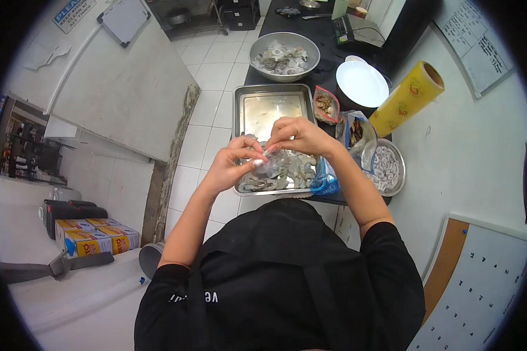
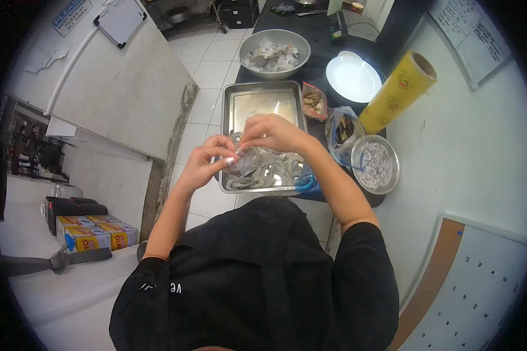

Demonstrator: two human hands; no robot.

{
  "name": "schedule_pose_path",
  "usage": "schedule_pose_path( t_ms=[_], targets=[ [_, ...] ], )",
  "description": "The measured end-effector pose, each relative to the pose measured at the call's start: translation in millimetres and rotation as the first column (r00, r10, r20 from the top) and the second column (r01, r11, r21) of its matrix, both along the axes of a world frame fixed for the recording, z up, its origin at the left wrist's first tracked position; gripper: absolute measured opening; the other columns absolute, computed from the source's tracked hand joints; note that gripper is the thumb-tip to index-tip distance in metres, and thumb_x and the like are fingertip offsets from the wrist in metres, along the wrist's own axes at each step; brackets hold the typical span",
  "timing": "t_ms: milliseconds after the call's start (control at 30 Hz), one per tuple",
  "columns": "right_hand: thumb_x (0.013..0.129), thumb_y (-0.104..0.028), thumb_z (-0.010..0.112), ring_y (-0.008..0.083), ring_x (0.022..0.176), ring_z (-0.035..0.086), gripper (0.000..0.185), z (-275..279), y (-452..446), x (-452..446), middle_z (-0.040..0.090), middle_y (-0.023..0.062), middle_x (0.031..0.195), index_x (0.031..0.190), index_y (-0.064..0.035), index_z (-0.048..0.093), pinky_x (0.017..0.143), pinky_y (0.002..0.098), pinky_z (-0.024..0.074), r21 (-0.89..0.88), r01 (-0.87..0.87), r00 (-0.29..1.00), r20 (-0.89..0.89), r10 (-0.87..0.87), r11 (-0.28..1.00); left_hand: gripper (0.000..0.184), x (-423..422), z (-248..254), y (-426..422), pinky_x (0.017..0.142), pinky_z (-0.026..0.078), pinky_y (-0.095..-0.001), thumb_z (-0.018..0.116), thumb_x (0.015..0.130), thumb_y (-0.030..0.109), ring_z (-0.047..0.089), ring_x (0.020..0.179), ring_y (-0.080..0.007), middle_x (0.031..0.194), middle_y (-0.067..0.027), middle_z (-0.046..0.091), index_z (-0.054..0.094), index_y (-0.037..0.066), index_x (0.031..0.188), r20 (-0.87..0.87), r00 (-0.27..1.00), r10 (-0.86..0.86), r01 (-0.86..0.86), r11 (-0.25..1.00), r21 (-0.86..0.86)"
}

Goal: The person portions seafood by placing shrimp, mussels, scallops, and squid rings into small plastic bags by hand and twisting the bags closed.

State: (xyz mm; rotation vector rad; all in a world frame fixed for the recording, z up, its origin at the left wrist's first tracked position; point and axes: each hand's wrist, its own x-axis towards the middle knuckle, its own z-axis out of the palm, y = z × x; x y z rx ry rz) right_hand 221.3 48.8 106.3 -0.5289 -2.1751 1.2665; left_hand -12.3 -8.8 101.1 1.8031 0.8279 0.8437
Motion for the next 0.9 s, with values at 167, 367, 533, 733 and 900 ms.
schedule_pose_path(
  t_ms=[167, 367, 533, 733, 900],
  targets=[
    [0.077, -0.018, 0.067, 0.0207, 0.078, 0.056, 0.010, 26.0, -15.9, -6.1, 0.055, 0.0017, 0.076, 0.084, -0.0112, 0.068, 0.067, 0.0327, 0.0470, 0.709, -0.016, 0.949, 0.233, -0.213, 0.705, 0.008, -4.0, -24.6, 1.6, 0.084, 0.044, -0.0273, 0.065, 0.081, 0.003, 0.054, 0.095, -0.0143, 0.097, -0.0039, 0.058, 0.069, 0.001, 0.088, 0.156, 0.988, -0.002, 0.039, 0.972, -0.231],
    [0.080, -0.020, 0.064, 0.0222, 0.074, 0.058, 0.012, 4.6, -17.4, -13.8, 0.055, 0.0038, 0.074, 0.080, -0.0073, 0.062, 0.063, 0.0338, 0.0488, 0.678, 0.060, 0.911, 0.263, -0.317, 0.733, 0.010, 0.3, -38.6, 7.0, 0.081, 0.046, -0.0264, 0.064, 0.082, 0.004, 0.058, 0.093, -0.0138, 0.095, -0.0060, 0.064, 0.069, 0.002, 0.090, 0.086, 0.971, 0.224, -0.202, 0.957, -0.209],
    [0.080, -0.025, 0.063, 0.0212, 0.067, 0.062, 0.020, -59.8, -34.4, -26.8, 0.060, 0.0050, 0.079, 0.083, -0.0054, 0.062, 0.060, 0.0335, 0.0511, 0.616, 0.231, 0.826, 0.284, -0.486, 0.753, 0.015, 12.3, -96.7, 2.1, 0.085, 0.044, -0.0315, 0.066, 0.078, 0.005, 0.058, 0.093, -0.0207, 0.092, -0.0061, 0.066, 0.071, 0.008, 0.092, -0.036, 0.899, 0.437, -0.434, 0.898, 0.071],
    [0.088, -0.027, 0.063, 0.0102, 0.053, 0.059, 0.029, -81.6, -30.4, -30.6, 0.065, 0.0059, 0.085, 0.102, -0.0014, 0.065, 0.040, 0.0240, 0.0434, -0.924, 0.229, 0.880, 0.062, -0.471, 0.306, 0.011, 14.8, -119.6, 5.3, 0.077, 0.045, -0.0312, 0.062, 0.081, 0.005, 0.058, 0.082, -0.0211, 0.086, -0.0062, 0.059, 0.067, 0.004, 0.091, -0.069, 0.859, 0.508, -0.485, 0.849, 0.211],
    [0.084, -0.034, 0.067, 0.0261, 0.079, 0.066, 0.055, -154.8, -32.1, -38.6, 0.067, 0.0123, 0.103, 0.133, -0.0173, 0.048, 0.076, 0.0341, 0.0529, 0.059, 0.544, 0.809, 0.228, -0.542, 0.837, 0.016, 15.8, -179.6, 12.4, 0.071, 0.046, -0.0306, 0.064, 0.085, 0.015, 0.059, 0.081, -0.0195, 0.098, -0.0085, 0.066, 0.069, 0.008, 0.098, -0.132, 0.754, 0.643, -0.601, 0.594, -0.535]
  ],
)
